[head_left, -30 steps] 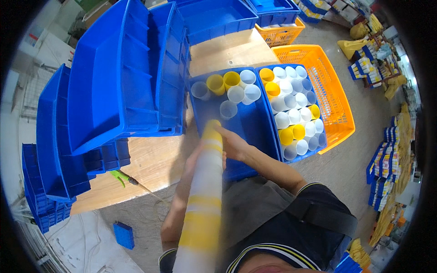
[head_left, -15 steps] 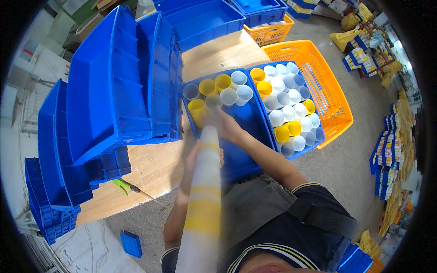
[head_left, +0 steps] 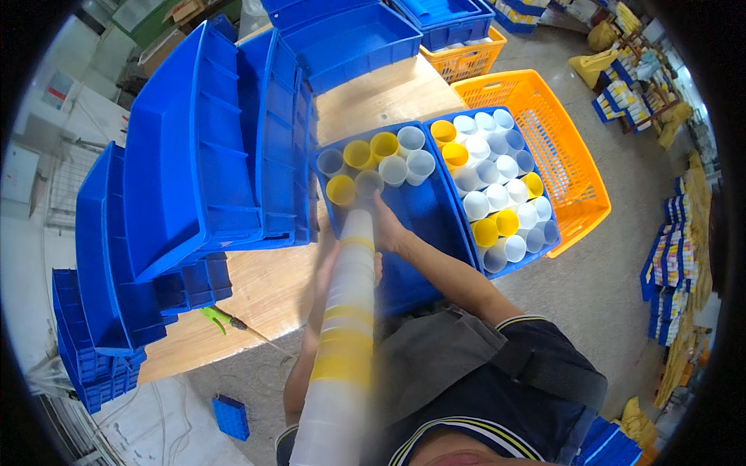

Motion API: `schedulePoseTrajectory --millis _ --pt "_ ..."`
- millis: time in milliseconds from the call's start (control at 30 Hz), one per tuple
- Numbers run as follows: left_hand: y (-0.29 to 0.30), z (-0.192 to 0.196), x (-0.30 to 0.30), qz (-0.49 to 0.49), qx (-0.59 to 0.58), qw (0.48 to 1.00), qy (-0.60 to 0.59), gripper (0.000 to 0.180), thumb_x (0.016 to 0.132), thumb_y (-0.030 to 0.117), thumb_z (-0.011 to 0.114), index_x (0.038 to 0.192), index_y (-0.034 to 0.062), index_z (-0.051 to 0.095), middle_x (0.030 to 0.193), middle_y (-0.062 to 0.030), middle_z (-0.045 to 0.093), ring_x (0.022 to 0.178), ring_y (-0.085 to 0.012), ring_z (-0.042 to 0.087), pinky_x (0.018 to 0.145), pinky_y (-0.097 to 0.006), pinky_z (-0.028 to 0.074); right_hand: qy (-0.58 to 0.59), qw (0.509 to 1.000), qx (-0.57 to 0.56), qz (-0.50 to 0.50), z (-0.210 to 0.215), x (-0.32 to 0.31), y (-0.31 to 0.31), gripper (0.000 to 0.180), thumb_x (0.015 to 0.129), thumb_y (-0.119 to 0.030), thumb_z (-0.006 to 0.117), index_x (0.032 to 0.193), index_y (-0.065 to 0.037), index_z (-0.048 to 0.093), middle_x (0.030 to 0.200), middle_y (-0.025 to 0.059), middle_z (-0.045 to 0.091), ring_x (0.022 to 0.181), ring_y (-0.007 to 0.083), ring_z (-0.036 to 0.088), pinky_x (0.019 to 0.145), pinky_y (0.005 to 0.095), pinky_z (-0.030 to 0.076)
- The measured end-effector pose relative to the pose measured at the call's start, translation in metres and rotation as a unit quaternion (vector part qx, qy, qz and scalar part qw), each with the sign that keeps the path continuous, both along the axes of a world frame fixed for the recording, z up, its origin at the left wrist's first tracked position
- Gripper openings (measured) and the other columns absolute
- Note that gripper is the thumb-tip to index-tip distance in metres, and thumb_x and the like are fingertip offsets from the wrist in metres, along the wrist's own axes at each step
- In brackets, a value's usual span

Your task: The person repeatedly picks stacks of white and yellow plastic cups from an orange basket and places them into blue trays. They carry filled trays to a conveyor area, arrange cups within trays, and return to the basket to continue the cycle.

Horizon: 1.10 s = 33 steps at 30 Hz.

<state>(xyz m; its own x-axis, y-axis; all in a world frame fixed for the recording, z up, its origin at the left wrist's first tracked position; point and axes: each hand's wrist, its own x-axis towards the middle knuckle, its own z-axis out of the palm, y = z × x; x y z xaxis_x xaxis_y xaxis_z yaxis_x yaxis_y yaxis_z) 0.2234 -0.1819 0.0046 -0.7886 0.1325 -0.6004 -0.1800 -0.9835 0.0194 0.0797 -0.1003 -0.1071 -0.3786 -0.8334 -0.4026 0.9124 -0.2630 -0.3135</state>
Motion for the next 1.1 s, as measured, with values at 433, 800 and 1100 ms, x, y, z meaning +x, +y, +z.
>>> schedulePoseTrajectory --millis 433,800,1100 --pt "0.007 -0.001 -0.005 -0.037 0.008 0.999 0.024 0.057 0.102 0.042 0.044 0.133 -0.0058 0.041 0.111 -0.026 0.058 0.091 -0.0322 0.066 0.081 -0.04 0.058 -0.035 0.991 0.064 -0.113 0.013 -0.002 0.092 0.073 0.096 -0.065 0.035 0.137 -0.005 0.042 0.134 0.0177 0.053 0.124 0.0367 0.049 0.105 0.0517 0.036" --pt "-0.003 0.038 0.003 -0.138 -0.163 0.977 0.025 0.059 0.102 0.045 0.042 0.131 -0.0059 0.044 0.105 -0.0247 0.063 0.086 -0.0327 0.068 0.077 -0.042 0.059 -0.151 0.981 0.125 -0.009 0.033 0.022 0.067 0.064 0.097 -0.058 0.045 0.131 -0.004 0.047 0.121 0.0164 0.057 0.112 0.0305 0.053 0.102 0.0443 0.039" --pt "-0.009 0.026 0.02 -0.171 -0.103 0.98 0.016 0.056 0.103 0.043 0.04 0.138 -0.0006 0.038 0.113 -0.0202 0.059 0.093 -0.0244 0.068 0.078 -0.033 0.06 -0.071 0.995 -0.053 -0.039 0.025 0.045 0.054 0.055 0.102 -0.048 0.041 0.129 0.0 0.044 0.124 0.0172 0.054 0.117 0.032 0.052 0.105 0.0471 0.039"
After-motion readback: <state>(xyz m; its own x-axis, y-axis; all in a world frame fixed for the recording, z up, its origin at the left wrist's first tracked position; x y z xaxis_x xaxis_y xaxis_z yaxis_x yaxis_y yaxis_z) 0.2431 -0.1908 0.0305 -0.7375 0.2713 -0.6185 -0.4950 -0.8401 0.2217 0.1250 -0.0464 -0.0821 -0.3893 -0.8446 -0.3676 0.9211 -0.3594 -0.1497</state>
